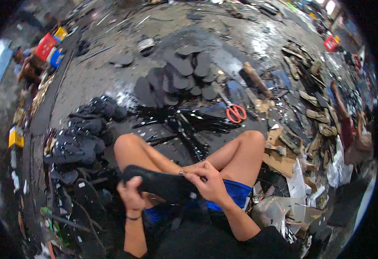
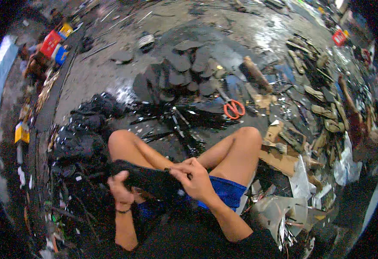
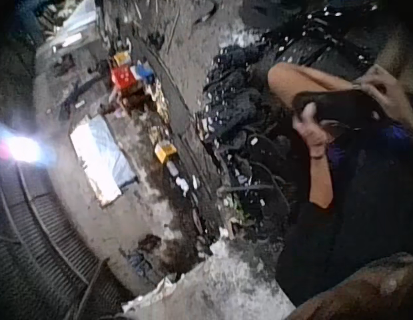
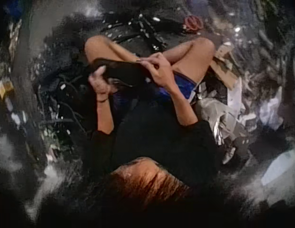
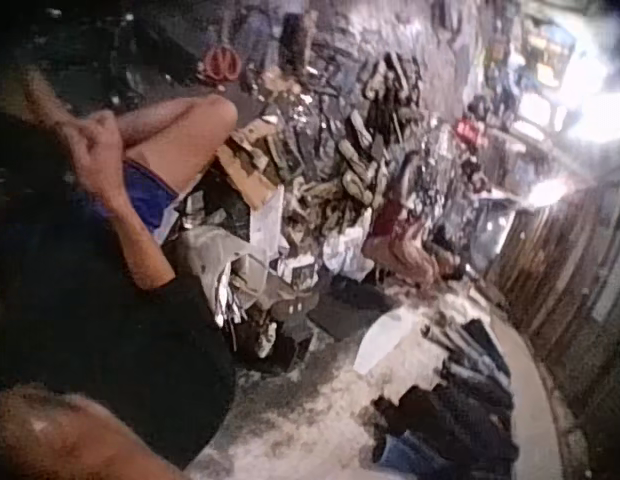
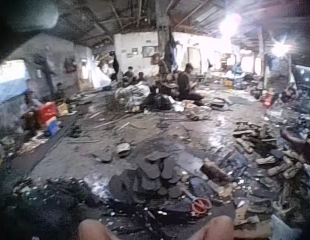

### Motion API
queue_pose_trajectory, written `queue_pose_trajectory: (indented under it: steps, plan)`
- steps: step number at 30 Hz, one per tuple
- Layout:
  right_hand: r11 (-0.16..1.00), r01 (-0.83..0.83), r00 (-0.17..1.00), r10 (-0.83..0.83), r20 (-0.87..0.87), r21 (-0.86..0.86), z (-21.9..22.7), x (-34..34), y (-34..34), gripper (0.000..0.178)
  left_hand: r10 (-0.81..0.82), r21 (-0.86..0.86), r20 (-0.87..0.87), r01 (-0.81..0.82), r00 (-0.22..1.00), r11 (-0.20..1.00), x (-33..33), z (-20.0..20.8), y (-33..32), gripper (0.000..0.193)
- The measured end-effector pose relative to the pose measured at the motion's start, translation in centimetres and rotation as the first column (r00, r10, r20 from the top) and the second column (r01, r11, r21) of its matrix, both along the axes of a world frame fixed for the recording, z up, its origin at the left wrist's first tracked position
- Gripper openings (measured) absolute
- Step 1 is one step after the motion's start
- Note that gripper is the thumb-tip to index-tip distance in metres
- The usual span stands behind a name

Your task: The person sits on the floor and assembles black flip-flops by hand, attaching straps to soles and trimming excess material with scissors. The person repeatedly picks up soles and straps, threads the straps through holes, and cuts the excess strap length.

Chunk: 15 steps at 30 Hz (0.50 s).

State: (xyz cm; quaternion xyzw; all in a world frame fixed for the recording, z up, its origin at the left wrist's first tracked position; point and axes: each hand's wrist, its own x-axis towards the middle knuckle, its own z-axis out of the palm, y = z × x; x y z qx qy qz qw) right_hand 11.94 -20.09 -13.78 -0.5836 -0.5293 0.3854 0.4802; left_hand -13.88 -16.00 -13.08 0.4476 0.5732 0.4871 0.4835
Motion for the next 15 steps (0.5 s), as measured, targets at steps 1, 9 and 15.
queue_pose_trajectory:
  steps: [1, 9, 15]
  plan:
    - [0.997, -0.079, 0.984, 0.076, 0.163, 0.008, 2.6, -0.6, -0.2, 0.016, 0.171, -0.245, 0.130, -0.135, 0.977, 0.960, 3.5, 2.6, -0.9, 0.036]
    - [1.000, 0.024, 0.961, -0.027, 0.275, 0.013, 4.4, -1.3, -0.9, 0.017, -0.509, -0.173, -0.003, 0.501, 0.861, 0.848, 5.5, 3.8, -1.6, 0.030]
    - [0.997, -0.071, 0.949, 0.077, 0.304, -0.030, 4.8, -0.3, -1.3, 0.016, -0.561, -0.145, -0.115, 0.545, 0.820, 0.826, 5.4, 3.8, -1.5, 0.030]
